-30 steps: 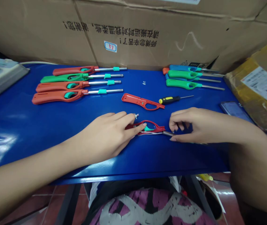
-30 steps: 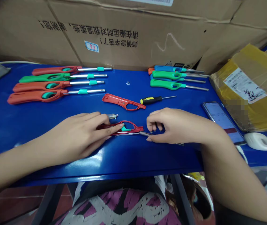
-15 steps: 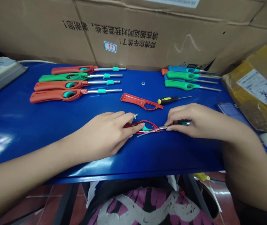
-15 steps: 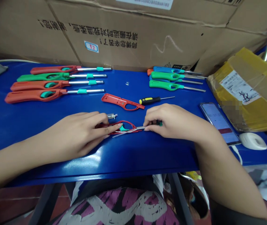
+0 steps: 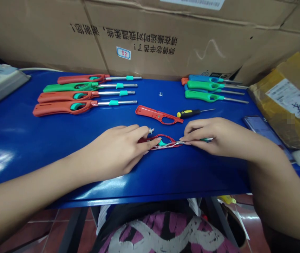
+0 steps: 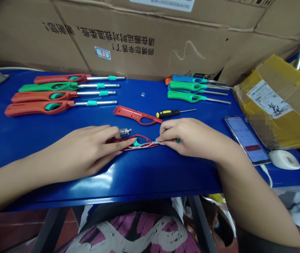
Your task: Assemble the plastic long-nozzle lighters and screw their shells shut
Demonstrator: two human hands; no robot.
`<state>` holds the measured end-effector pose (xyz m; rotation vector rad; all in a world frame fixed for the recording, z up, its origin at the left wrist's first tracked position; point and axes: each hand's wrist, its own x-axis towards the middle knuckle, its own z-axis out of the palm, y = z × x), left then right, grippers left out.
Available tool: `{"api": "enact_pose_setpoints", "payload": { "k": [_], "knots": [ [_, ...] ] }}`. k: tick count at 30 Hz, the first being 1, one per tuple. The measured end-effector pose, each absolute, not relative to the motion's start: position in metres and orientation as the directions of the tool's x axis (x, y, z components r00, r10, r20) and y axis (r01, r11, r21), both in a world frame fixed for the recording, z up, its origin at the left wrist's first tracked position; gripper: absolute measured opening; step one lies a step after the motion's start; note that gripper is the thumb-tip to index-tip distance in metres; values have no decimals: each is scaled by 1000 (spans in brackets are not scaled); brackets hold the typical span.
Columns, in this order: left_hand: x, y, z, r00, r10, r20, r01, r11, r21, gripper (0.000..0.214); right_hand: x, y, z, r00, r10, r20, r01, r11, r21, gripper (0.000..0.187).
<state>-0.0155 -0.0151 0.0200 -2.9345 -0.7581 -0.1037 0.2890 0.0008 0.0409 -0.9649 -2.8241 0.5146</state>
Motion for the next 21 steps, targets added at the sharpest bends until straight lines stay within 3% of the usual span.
{"api": "enact_pose_setpoints", "payload": {
  "k": [14,21],
  "knots": [
    [-15,-15,19,863,501,67,505,-861,-55,43,287,0,40,-805,593,-30,574,765,-293,22],
    [-15,-15,20,862,500,81,505,-861,-62,42,280,-8,42,-787,617,3,608,775,-172,23]
  ]
}}
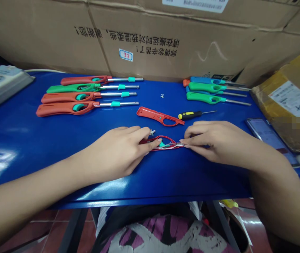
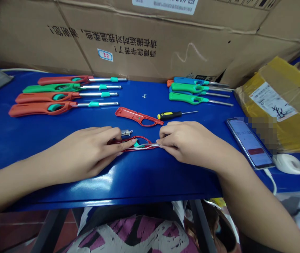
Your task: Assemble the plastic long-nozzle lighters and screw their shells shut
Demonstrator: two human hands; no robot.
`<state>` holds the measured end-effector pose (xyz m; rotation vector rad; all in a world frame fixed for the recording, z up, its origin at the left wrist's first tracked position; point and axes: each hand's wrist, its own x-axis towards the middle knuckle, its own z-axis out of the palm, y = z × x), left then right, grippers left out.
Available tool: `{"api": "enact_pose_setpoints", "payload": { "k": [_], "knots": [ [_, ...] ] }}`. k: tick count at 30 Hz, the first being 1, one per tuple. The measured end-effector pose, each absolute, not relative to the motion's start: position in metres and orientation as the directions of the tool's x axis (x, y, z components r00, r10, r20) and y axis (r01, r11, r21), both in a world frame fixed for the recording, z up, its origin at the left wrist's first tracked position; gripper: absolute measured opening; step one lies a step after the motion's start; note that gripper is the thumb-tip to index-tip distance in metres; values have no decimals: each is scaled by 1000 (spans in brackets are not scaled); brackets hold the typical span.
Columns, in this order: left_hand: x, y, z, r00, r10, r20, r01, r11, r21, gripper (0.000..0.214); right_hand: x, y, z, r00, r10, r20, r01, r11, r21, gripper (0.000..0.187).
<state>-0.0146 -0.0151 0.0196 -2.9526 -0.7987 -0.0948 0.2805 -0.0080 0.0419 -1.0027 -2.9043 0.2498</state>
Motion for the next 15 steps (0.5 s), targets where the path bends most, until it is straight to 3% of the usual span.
{"api": "enact_pose_setpoints", "payload": {
  "k": [2,5,8,15],
  "knots": [
    [-15,-15,20,863,498,87,504,-861,-68,42,277,-11,41,-752,656,68,642,751,-154,20],
    [-15,-15,20,866,492,93,498,-864,-69,43,271,-12,36,-719,674,166,633,735,-244,22],
    [-17,-14,20,868,486,100,493,-868,-59,43,262,-11,29,-737,657,155,580,734,-354,17],
    [-17,-13,20,871,481,99,487,-873,-41,42,255,-5,16,-774,620,132,520,740,-427,12]
  ]
}}
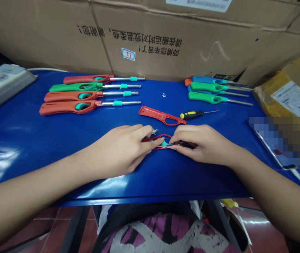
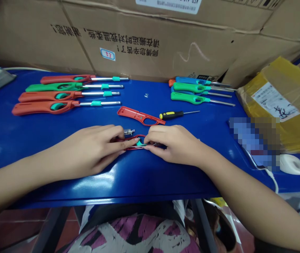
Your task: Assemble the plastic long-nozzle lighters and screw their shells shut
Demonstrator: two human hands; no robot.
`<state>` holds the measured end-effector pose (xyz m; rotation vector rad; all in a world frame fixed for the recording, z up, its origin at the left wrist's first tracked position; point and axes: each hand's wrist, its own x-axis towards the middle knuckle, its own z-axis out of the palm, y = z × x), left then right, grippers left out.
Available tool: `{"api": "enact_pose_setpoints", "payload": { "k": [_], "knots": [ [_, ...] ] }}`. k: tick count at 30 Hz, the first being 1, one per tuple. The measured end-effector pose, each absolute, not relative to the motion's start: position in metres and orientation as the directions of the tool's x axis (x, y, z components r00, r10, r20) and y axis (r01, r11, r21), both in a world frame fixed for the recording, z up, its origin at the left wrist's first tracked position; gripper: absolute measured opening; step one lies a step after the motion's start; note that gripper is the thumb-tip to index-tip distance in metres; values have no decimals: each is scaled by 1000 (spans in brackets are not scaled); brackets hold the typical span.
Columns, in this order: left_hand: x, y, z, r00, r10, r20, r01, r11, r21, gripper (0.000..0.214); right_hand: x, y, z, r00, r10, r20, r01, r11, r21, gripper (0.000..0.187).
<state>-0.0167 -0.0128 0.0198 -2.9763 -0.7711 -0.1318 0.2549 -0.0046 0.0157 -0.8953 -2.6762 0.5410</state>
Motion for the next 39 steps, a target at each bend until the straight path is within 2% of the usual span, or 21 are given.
{"api": "enact_pose_setpoints", "payload": {
  "k": [3,5,12,14,16,22,24,28,30,35,39],
  "knots": [
    [-16,-12,20,870,484,95,489,-872,-31,42,255,-4,15,-780,609,142,503,746,-437,15],
    [-16,-12,20,867,489,96,494,-869,-27,42,256,-5,15,-788,593,168,496,772,-396,16],
    [-17,-10,18,865,492,100,495,-869,-4,43,256,-9,12,-839,463,286,473,880,-35,23],
    [-17,-10,18,864,493,103,496,-868,-1,43,256,-9,12,-856,429,290,455,890,24,25],
    [-17,-10,19,863,495,101,497,-868,-1,43,256,-9,13,-859,431,277,456,889,30,26],
    [-17,-10,20,865,493,93,495,-869,-8,43,257,-8,13,-844,468,262,474,880,-45,26],
    [-17,-10,20,866,492,93,495,-869,-9,43,256,-6,12,-826,500,259,473,866,-163,24],
    [-16,-10,20,863,496,92,498,-867,2,42,251,-2,12,-753,611,244,447,747,-492,12],
    [-16,-11,19,862,499,89,500,-866,10,42,250,-1,11,-720,652,237,437,691,-575,8],
    [-18,-10,16,870,481,103,482,-876,21,41,252,1,10,-722,660,206,405,645,-648,12],
    [-18,-8,15,874,465,142,466,-884,32,40,254,1,10,-726,657,205,398,644,-653,13]
  ]
}}
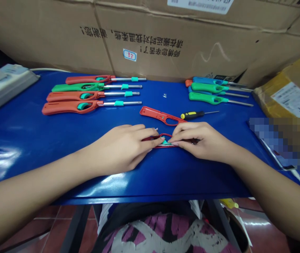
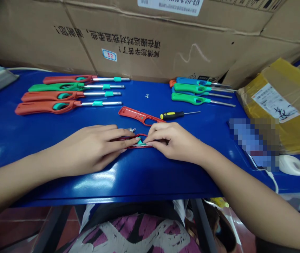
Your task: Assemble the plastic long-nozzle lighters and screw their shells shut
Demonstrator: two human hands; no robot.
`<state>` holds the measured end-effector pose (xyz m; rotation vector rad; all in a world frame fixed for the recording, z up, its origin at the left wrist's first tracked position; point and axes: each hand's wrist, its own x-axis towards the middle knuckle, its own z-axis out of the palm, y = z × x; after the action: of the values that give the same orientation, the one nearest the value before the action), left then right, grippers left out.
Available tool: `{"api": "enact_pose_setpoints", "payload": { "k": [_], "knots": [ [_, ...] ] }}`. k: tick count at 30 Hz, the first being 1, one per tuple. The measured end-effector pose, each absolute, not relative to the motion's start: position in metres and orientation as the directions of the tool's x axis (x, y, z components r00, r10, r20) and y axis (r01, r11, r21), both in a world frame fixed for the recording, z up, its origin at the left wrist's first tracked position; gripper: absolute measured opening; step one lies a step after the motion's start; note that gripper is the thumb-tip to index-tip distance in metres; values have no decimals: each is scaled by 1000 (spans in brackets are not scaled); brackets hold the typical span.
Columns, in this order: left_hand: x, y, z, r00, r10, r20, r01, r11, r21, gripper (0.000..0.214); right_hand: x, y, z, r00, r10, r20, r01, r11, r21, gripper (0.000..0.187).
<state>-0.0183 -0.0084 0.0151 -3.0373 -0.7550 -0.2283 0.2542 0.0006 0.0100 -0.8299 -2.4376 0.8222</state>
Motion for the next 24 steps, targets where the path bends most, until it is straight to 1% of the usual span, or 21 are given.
{"api": "enact_pose_setpoints", "payload": {
  "k": [5,9,14,20,24],
  "knots": [
    [-19,-8,16,871,445,208,444,-894,56,39,254,-1,15,-750,629,205,420,692,-587,14],
    [-20,-9,17,858,455,238,448,-890,85,32,253,-2,17,-762,616,198,425,707,-565,14],
    [-19,-9,19,846,488,216,470,-873,134,23,253,-2,18,-763,621,179,451,710,-541,13],
    [-16,-7,18,834,511,205,476,-857,198,20,252,-8,21,-755,646,113,547,715,-435,11],
    [-15,-6,17,815,543,204,500,-836,225,22,251,-11,19,-758,638,138,526,722,-449,8]
  ]
}}
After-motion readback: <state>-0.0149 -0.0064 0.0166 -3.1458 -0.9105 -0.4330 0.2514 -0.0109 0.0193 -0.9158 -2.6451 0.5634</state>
